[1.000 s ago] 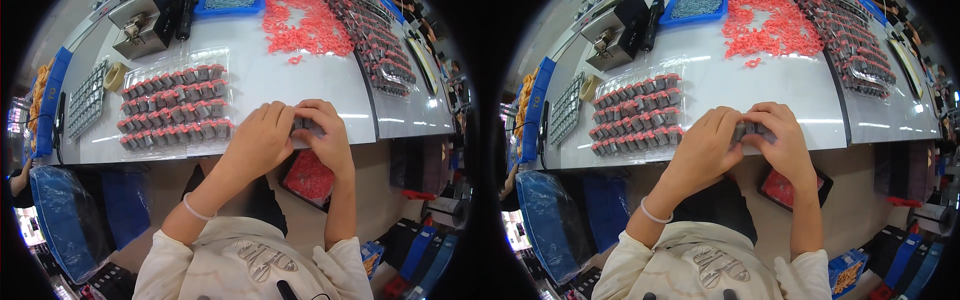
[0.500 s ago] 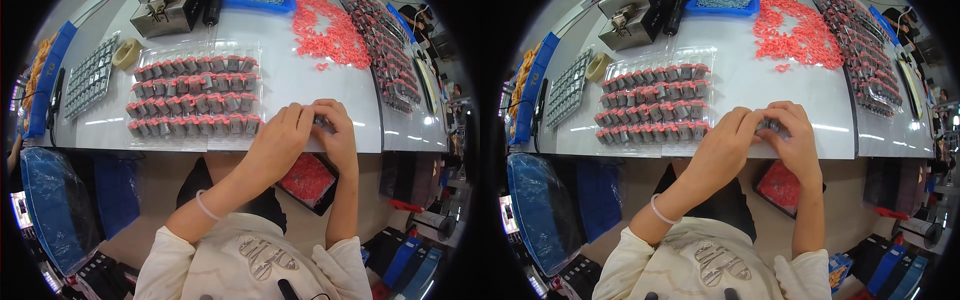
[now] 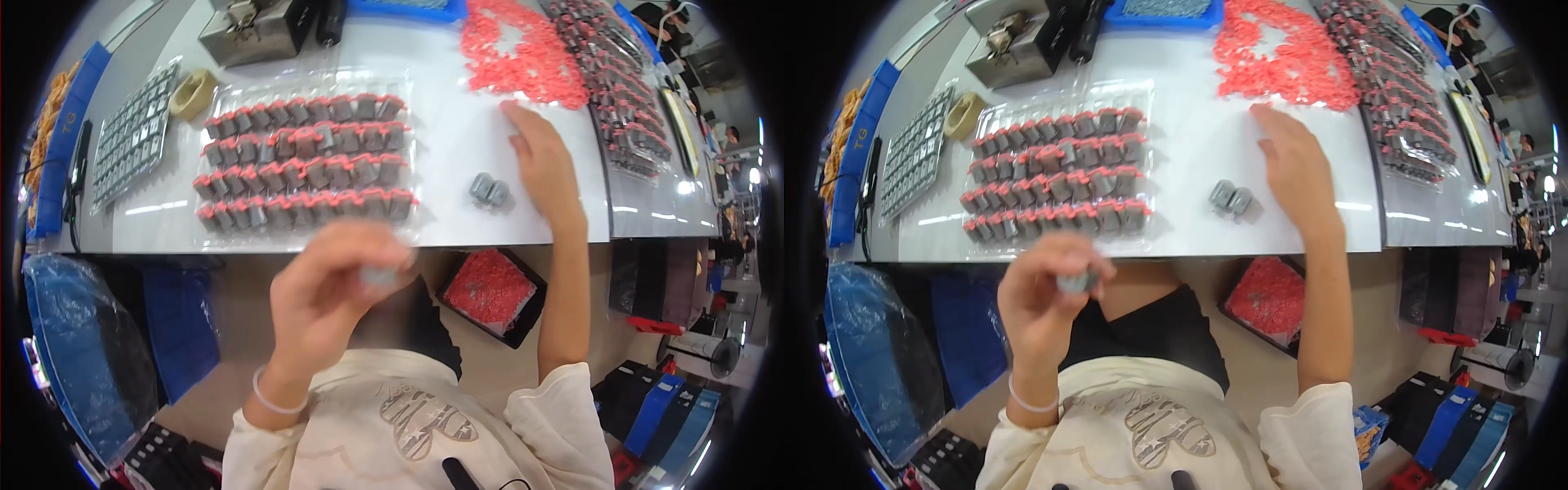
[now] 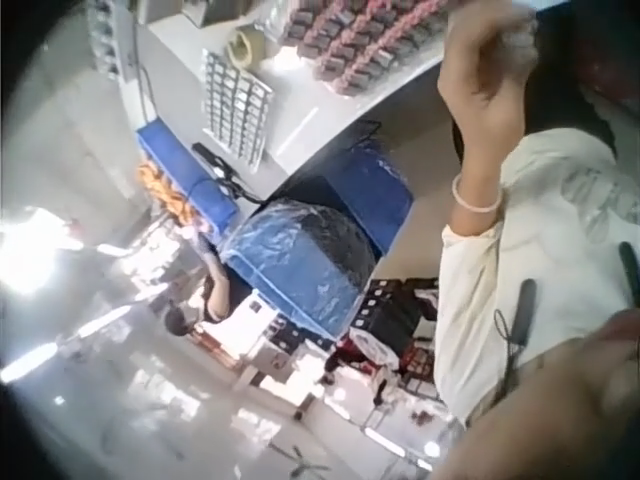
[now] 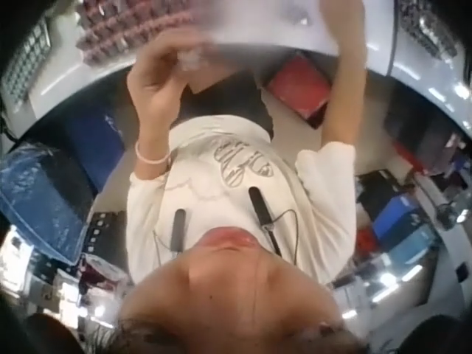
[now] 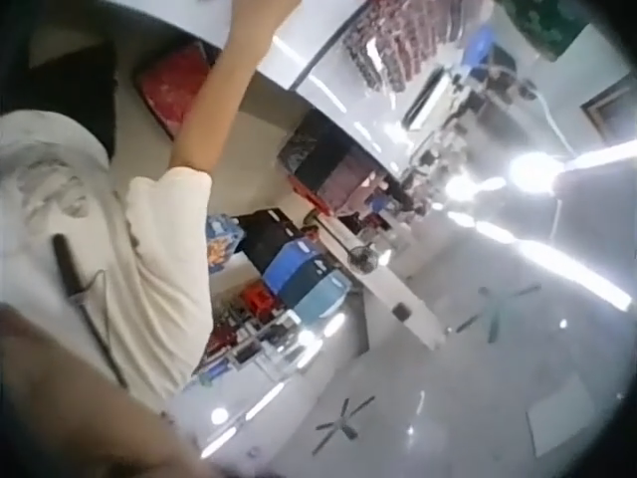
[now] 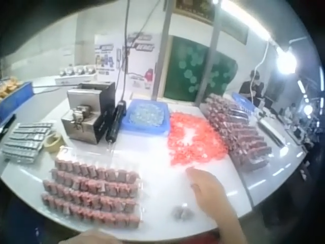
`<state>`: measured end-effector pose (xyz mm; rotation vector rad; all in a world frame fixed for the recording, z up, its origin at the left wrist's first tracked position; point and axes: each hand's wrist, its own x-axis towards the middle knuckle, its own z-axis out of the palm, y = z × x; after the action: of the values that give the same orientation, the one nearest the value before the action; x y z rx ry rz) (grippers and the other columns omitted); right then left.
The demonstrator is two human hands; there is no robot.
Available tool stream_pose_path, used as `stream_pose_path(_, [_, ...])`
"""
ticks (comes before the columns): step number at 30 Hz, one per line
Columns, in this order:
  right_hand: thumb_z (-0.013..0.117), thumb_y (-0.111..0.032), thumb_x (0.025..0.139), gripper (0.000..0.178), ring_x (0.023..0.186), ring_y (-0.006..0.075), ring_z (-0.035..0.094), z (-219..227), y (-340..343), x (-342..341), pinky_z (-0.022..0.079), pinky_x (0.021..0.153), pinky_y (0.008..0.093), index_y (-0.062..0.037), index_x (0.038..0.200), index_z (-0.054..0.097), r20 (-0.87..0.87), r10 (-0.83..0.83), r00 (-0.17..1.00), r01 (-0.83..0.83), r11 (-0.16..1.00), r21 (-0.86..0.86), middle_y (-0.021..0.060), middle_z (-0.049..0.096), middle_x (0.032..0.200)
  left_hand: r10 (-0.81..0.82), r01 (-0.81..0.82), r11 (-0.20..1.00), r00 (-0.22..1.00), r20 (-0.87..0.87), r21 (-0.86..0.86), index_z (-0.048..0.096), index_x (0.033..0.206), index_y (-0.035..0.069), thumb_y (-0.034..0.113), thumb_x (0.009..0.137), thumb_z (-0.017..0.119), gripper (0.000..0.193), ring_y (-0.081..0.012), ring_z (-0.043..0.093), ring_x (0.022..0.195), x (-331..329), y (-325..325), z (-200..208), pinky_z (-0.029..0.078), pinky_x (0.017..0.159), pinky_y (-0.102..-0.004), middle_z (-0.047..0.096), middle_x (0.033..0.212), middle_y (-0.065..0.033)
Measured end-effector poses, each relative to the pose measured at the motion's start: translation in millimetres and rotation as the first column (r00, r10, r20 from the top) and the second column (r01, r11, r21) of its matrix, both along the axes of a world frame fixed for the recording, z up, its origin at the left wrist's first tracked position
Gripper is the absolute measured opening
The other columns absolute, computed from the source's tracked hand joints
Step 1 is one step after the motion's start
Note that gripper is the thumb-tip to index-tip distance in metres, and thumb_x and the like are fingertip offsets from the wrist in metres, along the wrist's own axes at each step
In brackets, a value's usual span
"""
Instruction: Assembling small pink plastic components onto grey plastic bases and organizing them in a tray.
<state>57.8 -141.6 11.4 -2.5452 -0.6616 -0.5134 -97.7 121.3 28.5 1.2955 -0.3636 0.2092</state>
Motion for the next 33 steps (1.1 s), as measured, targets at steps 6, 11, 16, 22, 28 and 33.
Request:
stream_pose_path(6, [0.06, 0.0, 0.079, 0.027, 0.083, 0.0272, 0.057, 4.3, 0.3, -28.2, 0.045, 0.074, 0.0351, -0.0005, 0.106, 0.06, -0.017, -0.083, 0.996, 0.082, 0.996, -0.023, 0.0126, 0.057, 0.089, -0.012, -0.029, 0.986, 0.968, -0.252, -0.161, 0.054, 0.113, -0.005, 0.0, 0.085, 0.061, 0.03, -0.0231, 0.062, 0.089, -44.1, 10.6, -10.1, 0.054, 0.072, -0.0295, 0.06, 0.1, -0.017])
stream_pose_path(11, [0.056, 0.005, 0.081, 0.024, 0.085, 0.0253, 0.058, -2.4, -19.1, -77.9, 0.047, 0.075, 0.0334, 0.001, 0.104, 0.062, -0.002, -0.144, 0.99, 0.144, 0.989, 0.011, 0.0131, 0.058, 0.093, -0.054, -0.015, 0.98, 0.94, -0.337, -0.199, 0.052, 0.114, -0.005, 0.008, 0.086, 0.064, 0.033, -0.0233, 0.063, 0.089, -52.4, 14.8, -23.7, 0.055, 0.073, -0.0299, 0.059, 0.101, -0.0158])
stream_pose_path(16, [0.051, 0.007, 0.084, 0.023, 0.093, 0.0245, 0.059, -17.5, -34.5, -102.9, 0.049, 0.079, 0.0324, 0.0015, 0.102, 0.064, -0.003, -0.13, 0.991, 0.129, 0.976, 0.176, 0.014, 0.059, 0.103, -0.016, -0.067, 0.98, 0.912, -0.409, -0.188, 0.054, 0.108, -0.001, 0.023, 0.082, 0.071, 0.039, -0.0203, 0.063, 0.08, -52.8, 1.3, -13.3, 0.052, 0.062, -0.027, 0.06, 0.092, -0.0117])
stream_pose_path(22, [0.055, 0.004, 0.085, 0.019, 0.096, 0.0256, 0.059, -26.1, -40.4, -108.2, 0.051, 0.077, 0.0302, 0.0022, 0.101, 0.064, 0.072, -0.009, 0.997, -0.001, 0.99, 0.139, 0.0133, 0.06, 0.108, -0.071, 0.015, 0.986, 0.939, -0.335, -0.167, 0.056, 0.106, 0.0, 0.02, 0.083, 0.07, 0.034, -0.0216, 0.062, 0.079, -61.6, -0.5, -18.3, 0.053, 0.062, -0.0272, 0.058, 0.094, -0.013])
stream_pose_path(28, [0.063, -0.002, 0.083, 0.012, 0.089, 0.0222, 0.058, -34.1, -37.7, -126.5, 0.051, 0.073, 0.0305, 0.0014, 0.095, 0.067, 0.276, -0.033, 0.961, 0.034, 0.999, 0.002, 0.0128, 0.061, 0.1, -0.038, -0.027, 0.984, 0.933, -0.357, -0.175, 0.057, 0.104, -0.001, 0.018, 0.082, 0.07, 0.032, -0.0208, 0.062, 0.079, -68.1, 1.6, -19.2, 0.054, 0.063, -0.0269, 0.057, 0.093, -0.0128])
stream_pose_path(33, [0.071, -0.003, 0.076, 0.011, 0.077, 0.0171, 0.056, 26.4, 33.7, -154.0, 0.047, 0.061, 0.0269, 0.0017, 0.085, 0.068, -0.225, 0.168, 0.96, -0.015, 0.831, 0.557, 0.0122, 0.061, 0.088, -0.156, 0.028, 0.954, 0.896, -0.417, -0.297, 0.056, 0.11, -0.005, -0.002, 0.084, 0.061, 0.027, -0.0204, 0.061, 0.095, -66.8, -2.1, -20.4, 0.053, 0.082, -0.0315, 0.057, 0.107, -0.0149])
